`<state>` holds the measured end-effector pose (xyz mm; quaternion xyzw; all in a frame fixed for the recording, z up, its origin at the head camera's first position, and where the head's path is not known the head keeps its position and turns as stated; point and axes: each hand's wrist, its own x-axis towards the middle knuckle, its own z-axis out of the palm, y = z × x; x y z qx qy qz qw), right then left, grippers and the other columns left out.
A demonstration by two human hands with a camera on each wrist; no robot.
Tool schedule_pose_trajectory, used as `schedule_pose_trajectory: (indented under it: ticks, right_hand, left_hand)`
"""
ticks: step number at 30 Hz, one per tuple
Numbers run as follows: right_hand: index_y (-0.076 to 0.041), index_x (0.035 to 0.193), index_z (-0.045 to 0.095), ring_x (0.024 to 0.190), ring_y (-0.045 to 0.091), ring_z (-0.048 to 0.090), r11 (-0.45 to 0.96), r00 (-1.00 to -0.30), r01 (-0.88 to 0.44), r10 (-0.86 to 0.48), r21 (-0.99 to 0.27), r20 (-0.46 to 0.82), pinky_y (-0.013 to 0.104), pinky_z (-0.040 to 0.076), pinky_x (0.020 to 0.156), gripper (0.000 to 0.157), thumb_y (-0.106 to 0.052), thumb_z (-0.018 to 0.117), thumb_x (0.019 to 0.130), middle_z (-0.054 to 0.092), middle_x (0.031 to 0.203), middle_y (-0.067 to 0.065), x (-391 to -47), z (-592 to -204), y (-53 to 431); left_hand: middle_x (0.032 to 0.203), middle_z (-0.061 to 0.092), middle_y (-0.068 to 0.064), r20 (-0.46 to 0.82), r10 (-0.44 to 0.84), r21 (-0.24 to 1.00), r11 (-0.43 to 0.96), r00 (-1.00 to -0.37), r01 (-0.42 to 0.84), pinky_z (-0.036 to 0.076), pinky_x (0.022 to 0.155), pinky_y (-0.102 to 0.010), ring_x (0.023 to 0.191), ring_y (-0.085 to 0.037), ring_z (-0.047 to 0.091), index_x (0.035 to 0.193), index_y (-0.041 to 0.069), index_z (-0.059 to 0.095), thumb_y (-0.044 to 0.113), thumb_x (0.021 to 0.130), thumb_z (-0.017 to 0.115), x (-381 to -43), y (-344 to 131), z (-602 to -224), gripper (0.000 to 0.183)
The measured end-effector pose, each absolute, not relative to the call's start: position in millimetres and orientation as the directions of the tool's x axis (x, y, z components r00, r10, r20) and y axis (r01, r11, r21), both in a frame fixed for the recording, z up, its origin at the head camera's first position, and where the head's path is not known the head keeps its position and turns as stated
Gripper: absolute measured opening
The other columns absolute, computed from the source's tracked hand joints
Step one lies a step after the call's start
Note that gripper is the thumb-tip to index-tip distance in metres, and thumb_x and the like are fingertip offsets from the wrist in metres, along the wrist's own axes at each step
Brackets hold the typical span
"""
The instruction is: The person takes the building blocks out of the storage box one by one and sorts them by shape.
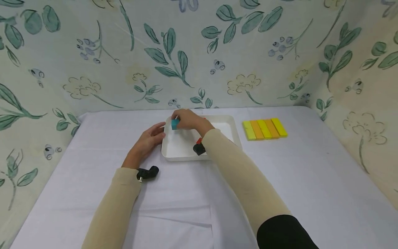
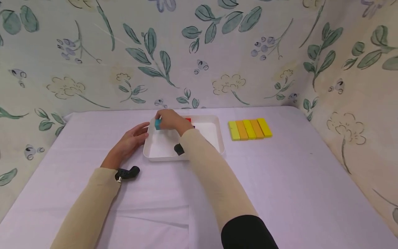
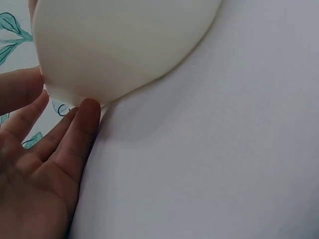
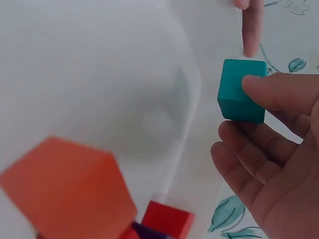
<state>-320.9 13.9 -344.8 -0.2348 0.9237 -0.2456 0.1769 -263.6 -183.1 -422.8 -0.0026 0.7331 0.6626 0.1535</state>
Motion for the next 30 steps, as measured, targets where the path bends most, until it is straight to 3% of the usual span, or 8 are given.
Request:
schedule_pose_trajectory:
  ticks: [8,14,22,30]
  right_hand:
    - [-0.013,0.138,0.053,0.117,0.026,0.055,0.728,-0.851,-0.351,-0.511,-0.590,-0.124,0.038,0.055,0.101,0.046,-0.016,0.062,0.094,0.059,0.133,0.010,-311,-324,74]
    - [-0.010,0.137,0.054,0.117,0.027,0.055,0.738,-0.901,-0.310,-0.430,-0.599,-0.064,0.041,0.053,0.103,0.045,-0.014,0.063,0.094,0.060,0.129,0.010,-302,-316,131]
    - [-0.003,0.137,0.054,0.127,0.035,0.054,0.773,-0.948,-0.240,-0.316,-0.587,-0.029,0.050,0.049,0.107,0.044,-0.010,0.060,0.094,0.053,0.139,0.015,-285,-312,202]
    - [-0.002,0.137,0.054,0.125,0.038,0.054,0.826,-0.962,-0.196,-0.266,-0.528,-0.058,0.054,0.049,0.105,0.046,-0.009,0.060,0.093,0.051,0.141,0.019,-254,-328,258]
  left_hand:
    - [0.165,0.025,-0.010,-0.232,0.182,0.968,0.145,-0.956,-0.207,0.026,0.125,-0.047,0.147,-0.032,0.037,0.158,0.021,0.026,0.012,0.101,0.052,-261,-187,-424,0.063]
    - [0.165,0.024,-0.012,-0.229,0.176,0.968,0.140,-0.957,-0.206,0.026,0.125,-0.047,0.147,-0.032,0.036,0.158,0.020,0.025,0.011,0.101,0.051,-259,-193,-423,0.063]
    - [0.165,0.024,-0.012,-0.230,0.194,0.969,0.141,-0.954,-0.205,0.026,0.125,-0.047,0.147,-0.032,0.036,0.158,0.021,0.025,0.013,0.101,0.051,-262,-191,-423,0.062]
    - [0.165,0.026,-0.011,-0.225,0.203,0.970,0.136,-0.953,-0.200,0.026,0.125,-0.046,0.146,-0.032,0.038,0.158,0.020,0.026,0.014,0.101,0.053,-264,-183,-422,0.063]
